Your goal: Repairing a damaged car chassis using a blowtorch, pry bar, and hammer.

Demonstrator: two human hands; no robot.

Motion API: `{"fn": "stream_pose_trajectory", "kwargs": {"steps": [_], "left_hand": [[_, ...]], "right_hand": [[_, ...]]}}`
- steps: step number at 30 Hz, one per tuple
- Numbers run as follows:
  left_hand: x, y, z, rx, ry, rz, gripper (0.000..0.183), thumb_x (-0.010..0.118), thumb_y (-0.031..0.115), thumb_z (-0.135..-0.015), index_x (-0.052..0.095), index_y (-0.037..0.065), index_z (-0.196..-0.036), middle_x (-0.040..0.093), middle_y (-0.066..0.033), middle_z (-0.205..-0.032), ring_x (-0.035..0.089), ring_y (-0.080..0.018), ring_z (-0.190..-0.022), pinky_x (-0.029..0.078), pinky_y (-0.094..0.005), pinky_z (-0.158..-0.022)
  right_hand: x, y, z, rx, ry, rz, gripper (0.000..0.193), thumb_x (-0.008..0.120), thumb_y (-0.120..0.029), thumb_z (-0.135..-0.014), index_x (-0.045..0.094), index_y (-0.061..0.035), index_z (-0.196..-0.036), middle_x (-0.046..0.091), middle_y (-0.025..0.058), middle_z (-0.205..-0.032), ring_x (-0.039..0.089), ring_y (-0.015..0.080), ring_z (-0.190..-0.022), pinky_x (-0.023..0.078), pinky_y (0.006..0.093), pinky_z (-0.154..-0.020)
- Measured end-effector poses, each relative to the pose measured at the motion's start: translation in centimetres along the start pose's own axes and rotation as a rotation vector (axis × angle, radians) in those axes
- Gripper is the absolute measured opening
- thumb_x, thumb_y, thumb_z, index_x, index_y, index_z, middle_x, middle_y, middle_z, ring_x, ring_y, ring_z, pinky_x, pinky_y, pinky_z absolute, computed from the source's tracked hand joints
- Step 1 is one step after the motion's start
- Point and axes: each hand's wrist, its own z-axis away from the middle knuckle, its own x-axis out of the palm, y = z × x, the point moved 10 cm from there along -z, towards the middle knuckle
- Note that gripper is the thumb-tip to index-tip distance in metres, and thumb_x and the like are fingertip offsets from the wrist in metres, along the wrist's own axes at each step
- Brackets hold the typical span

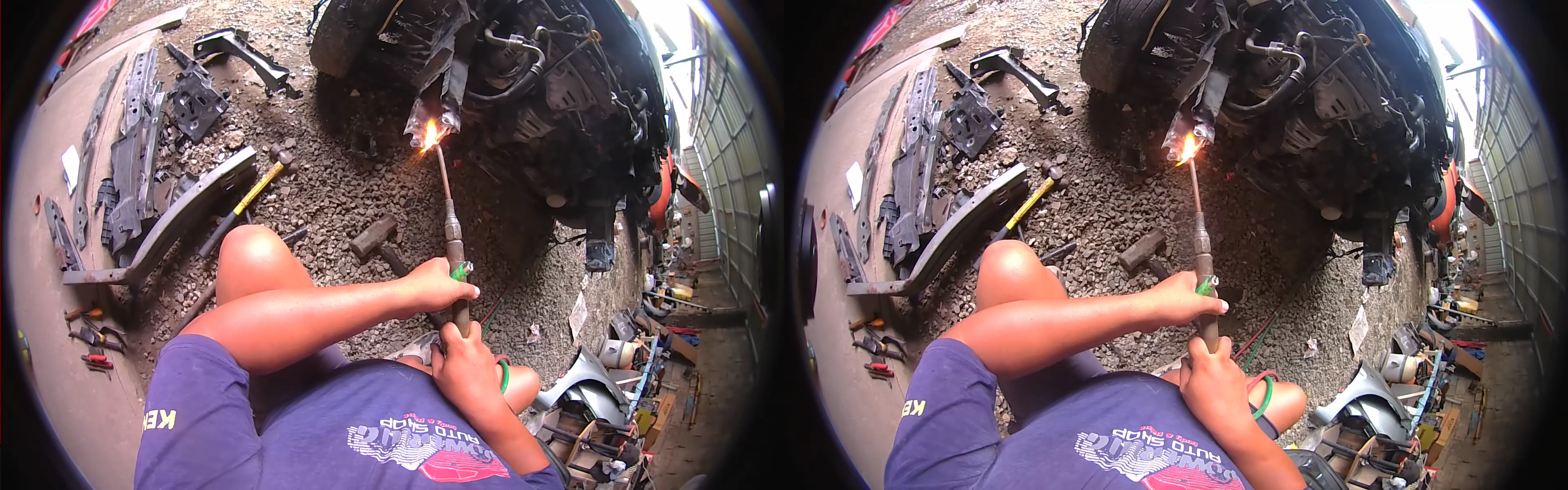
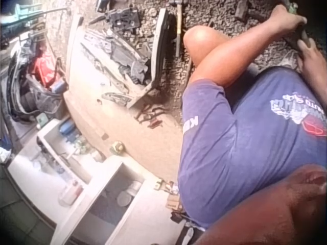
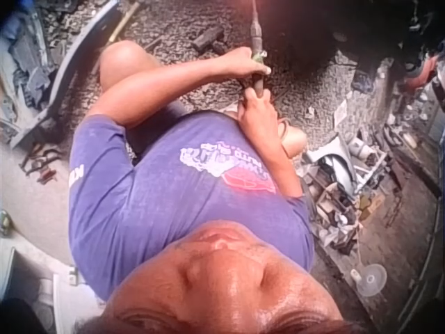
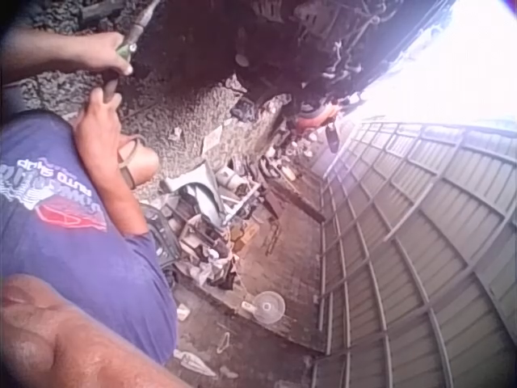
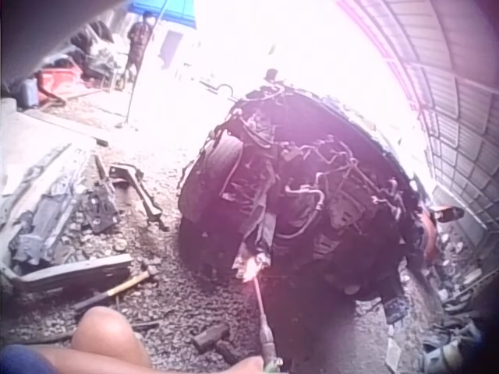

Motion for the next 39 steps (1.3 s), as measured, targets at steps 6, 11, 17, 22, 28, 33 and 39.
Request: {"fn": "stream_pose_trajectory", "kwargs": {"steps": [6,11,17,22,28,33,39], "left_hand": [[0.1,-0.5,-0.1,0.004,0.002,-0.019,0.035,0.086,0.034,-0.090,0.072,0.002,-0.093,0.074,-0.0103,-0.091,0.069,-0.0196,-0.084,0.055,-0.0411,-0.076],[0.2,-0.3,0.2,0.001,-0.005,-0.008,0.033,0.086,0.033,-0.090,0.072,0.003,-0.092,0.074,-0.0098,-0.090,0.069,-0.0192,-0.083,0.055,-0.0407,-0.075],[0.4,0.0,0.5,-0.004,-0.003,0.009,0.032,0.086,0.031,-0.090,0.072,0.002,-0.093,0.074,-0.0097,-0.090,0.069,-0.0194,-0.081,0.055,-0.0407,-0.075],[0.5,-0.4,-0.4,-0.035,-0.050,-0.014,0.027,0.084,0.028,-0.096,0.067,0.007,-0.100,0.068,-0.0033,-0.094,0.063,-0.0144,-0.089,0.053,-0.0362,-0.079],[-1.8,0.5,-0.8,0.010,0.077,0.057,0.039,0.088,0.035,-0.087,0.073,0.000,-0.096,0.075,-0.0134,-0.092,0.072,-0.0215,-0.085,0.057,-0.0425,-0.078],[-2.5,2.9,-0.5,0.053,0.133,-0.172,0.049,0.090,0.043,-0.085,0.078,-0.003,-0.092,0.079,-0.0203,-0.091,0.078,-0.0262,-0.090,0.060,-0.0457,-0.083],[-3.6,3.2,1.7,-0.004,0.288,-0.129,0.046,0.088,0.040,-0.088,0.076,-0.004,-0.097,0.080,-0.0276,-0.106,0.079,-0.0403,-0.109,0.061,-0.0488,-0.095]], "right_hand": [[-0.2,-0.3,0.3,0.006,-0.021,-0.008,0.025,0.076,-0.019,-0.096,0.062,-0.0045,-0.110,0.061,0.0307,-0.111,0.072,0.0523,-0.089,0.060,0.0600,-0.077],[-0.1,-0.2,0.4,0.013,-0.024,-0.012,0.025,0.077,-0.019,-0.096,0.062,-0.0046,-0.110,0.061,0.0304,-0.111,0.072,0.0519,-0.088,0.060,0.0598,-0.077],[0.0,-0.1,0.5,0.006,-0.011,-0.023,0.026,0.077,-0.019,-0.095,0.062,-0.0049,-0.111,0.061,0.0299,-0.111,0.072,0.0516,-0.087,0.060,0.0594,-0.077],[-0.2,-0.1,0.1,-0.004,0.039,-0.019,0.026,0.077,-0.018,-0.095,0.061,-0.0049,-0.112,0.060,0.0293,-0.110,0.072,0.0522,-0.087,0.060,0.0596,-0.078],[0.3,-0.6,-1.7,-0.015,0.016,-0.008,0.027,0.076,-0.017,-0.095,0.061,-0.0044,-0.113,0.061,0.0311,-0.111,0.071,0.0542,-0.089,0.060,0.0612,-0.080],[0.2,0.2,-2.0,-0.031,0.115,0.080,0.037,0.076,-0.013,-0.091,0.062,-0.0033,-0.123,0.064,0.0292,-0.117,0.069,0.0546,-0.099,0.058,0.0627,-0.083],[0.1,1.9,-3.2,-0.188,0.197,0.162,0.045,0.072,-0.001,-0.085,0.064,-0.0097,-0.129,0.063,0.0242,-0.110,0.069,0.0517,-0.095,0.056,0.0594,-0.078]]}}
